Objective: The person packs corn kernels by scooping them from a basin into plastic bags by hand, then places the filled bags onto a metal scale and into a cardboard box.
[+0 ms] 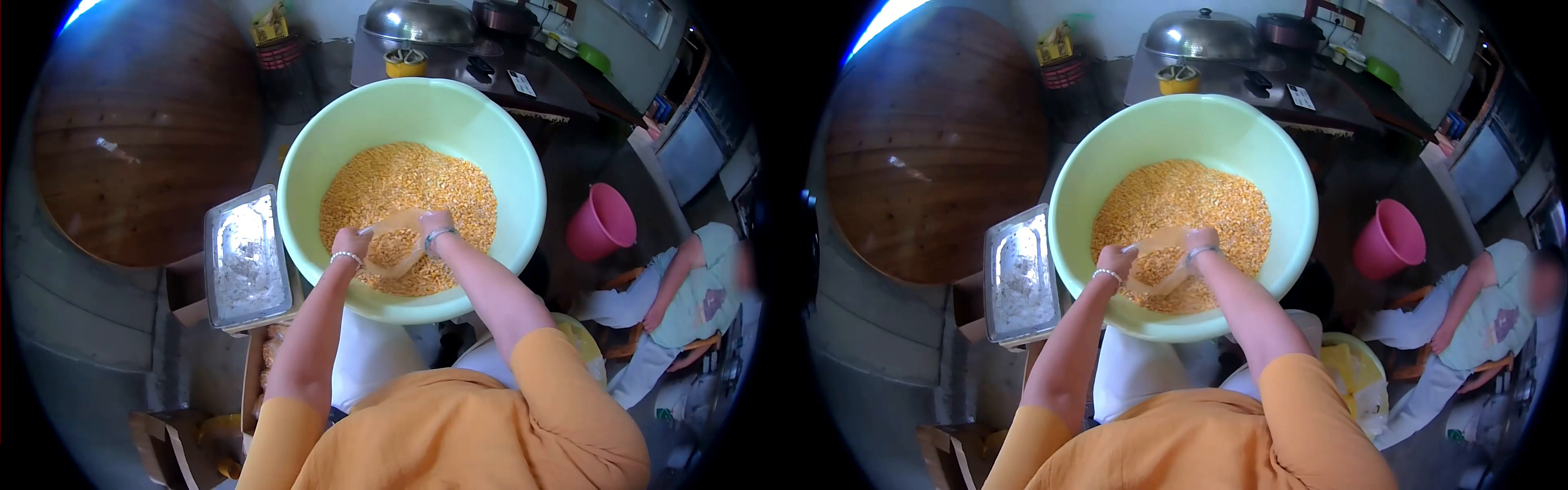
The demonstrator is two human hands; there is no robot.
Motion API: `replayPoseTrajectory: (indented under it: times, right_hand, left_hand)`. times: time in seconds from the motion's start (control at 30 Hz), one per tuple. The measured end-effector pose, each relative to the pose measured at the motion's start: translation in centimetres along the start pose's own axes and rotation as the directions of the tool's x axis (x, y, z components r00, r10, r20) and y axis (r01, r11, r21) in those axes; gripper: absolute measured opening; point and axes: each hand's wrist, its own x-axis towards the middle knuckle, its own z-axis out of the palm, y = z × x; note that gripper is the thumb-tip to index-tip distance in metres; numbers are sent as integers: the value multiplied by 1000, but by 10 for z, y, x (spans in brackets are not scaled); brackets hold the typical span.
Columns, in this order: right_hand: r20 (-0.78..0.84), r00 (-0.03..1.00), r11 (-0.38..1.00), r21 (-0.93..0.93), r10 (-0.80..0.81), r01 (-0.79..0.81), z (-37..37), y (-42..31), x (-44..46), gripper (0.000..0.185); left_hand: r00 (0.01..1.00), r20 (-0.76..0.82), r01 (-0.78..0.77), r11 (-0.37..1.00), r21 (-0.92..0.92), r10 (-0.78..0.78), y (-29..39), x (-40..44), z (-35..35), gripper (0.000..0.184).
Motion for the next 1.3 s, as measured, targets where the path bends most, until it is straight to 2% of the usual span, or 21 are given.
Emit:
replayPoseTrajectory:
  times: [0.07, 0.17, 0.2, 0.3, 0.37, 0.43, 0.47, 0.5, 0.57, 0.63, 0.7, 0.73, 0.8, 0.87, 0.9, 0.97, 1.03, 1.13, 1.3]
  right_hand:
    - [86, 996, 995, -85, -34, 41, -8, -1, 3, 19]
    - [73, 997, 996, 90, -7, 0, -20, -20, -29, 19]
    - [71, 991, 987, 122, -112, 103, -14, 0, -3, 14]
    - [154, 984, 993, 85, -88, 76, -31, -38, -27, 11]
    - [224, 957, 978, 142, -185, 156, -38, -46, -25, 12]
    - [266, 947, 983, 64, -182, 171, -42, -65, -34, 12]
    - [310, 929, 979, 105, -201, 177, -44, -69, -29, 14]
    - [342, 914, 973, 146, -218, 178, -42, -76, -30, 15]
    - [305, 903, 953, 94, -303, 288, -38, -110, -60, 15]
    - [376, 866, 944, 159, -330, 291, -32, -134, -78, 14]
    - [445, 824, 936, 192, -350, 294, -25, -162, -99, 13]
    - [483, 800, 934, 195, -356, 299, -19, -178, -116, 13]
    - [532, 746, 916, 237, -402, 325, 7, -197, -141, 12]
    - [549, 708, 895, 282, -445, 345, 46, -207, -151, 11]
    - [557, 700, 895, 285, -446, 344, 70, -205, -147, 11]
    - [624, 686, 927, 220, -374, 305, 107, -203, -155, 12]
    - [692, 646, 945, 205, -323, 254, 142, -196, -161, 12]
    - [683, 670, 953, 149, -292, 264, 187, -186, -172, 13]
    - [628, 687, 916, 115, -366, 384, 249, -135, -146, 15]
  left_hand:
    - [991, -68, -94, 960, 263, 116, 2, -2, -2, 30]
    - [994, -38, -81, 939, 334, 100, 3, -3, -2, 36]
    - [994, -51, -73, 935, 346, 96, 4, -2, -1, 29]
    - [970, -172, -112, 944, 311, 171, -7, 9, 6, 26]
    - [956, -181, -177, 946, 270, 231, -2, 4, 0, 25]
    - [960, -216, -142, 976, 165, 176, 5, 0, -9, 24]
    - [956, -236, -148, 981, 127, 175, 6, 2, -12, 24]
    - [948, -264, -168, 984, 59, 178, 17, -9, -23, 23]
    - [928, -314, -203, 979, 33, 203, 28, -12, -47, 27]
    - [902, -346, -268, 963, 19, 258, 40, -17, -71, 29]
    - [867, -397, -373, 921, -113, 302, 35, -18, -101, 31]
    - [841, -444, -374, 925, -68, 308, 41, -34, -124, 30]
    - [836, -461, -379, 921, -90, 298, 23, -32, -160, 28]
    - [797, -538, -461, 853, -244, 276, -9, -22, -186, 25]
    - [817, -527, -409, 880, -242, 235, -2, -47, -208, 26]
    - [771, -612, -341, 926, -163, 177, -22, -53, -232, 26]
    - [770, -620, -306, 940, -152, 151, -51, -54, -251, 24]
    - [742, -670, -146, 984, -104, 39, -87, -60, -264, 30]
    - [706, -704, 7, 996, -92, -70, -156, -53, -254, 28]
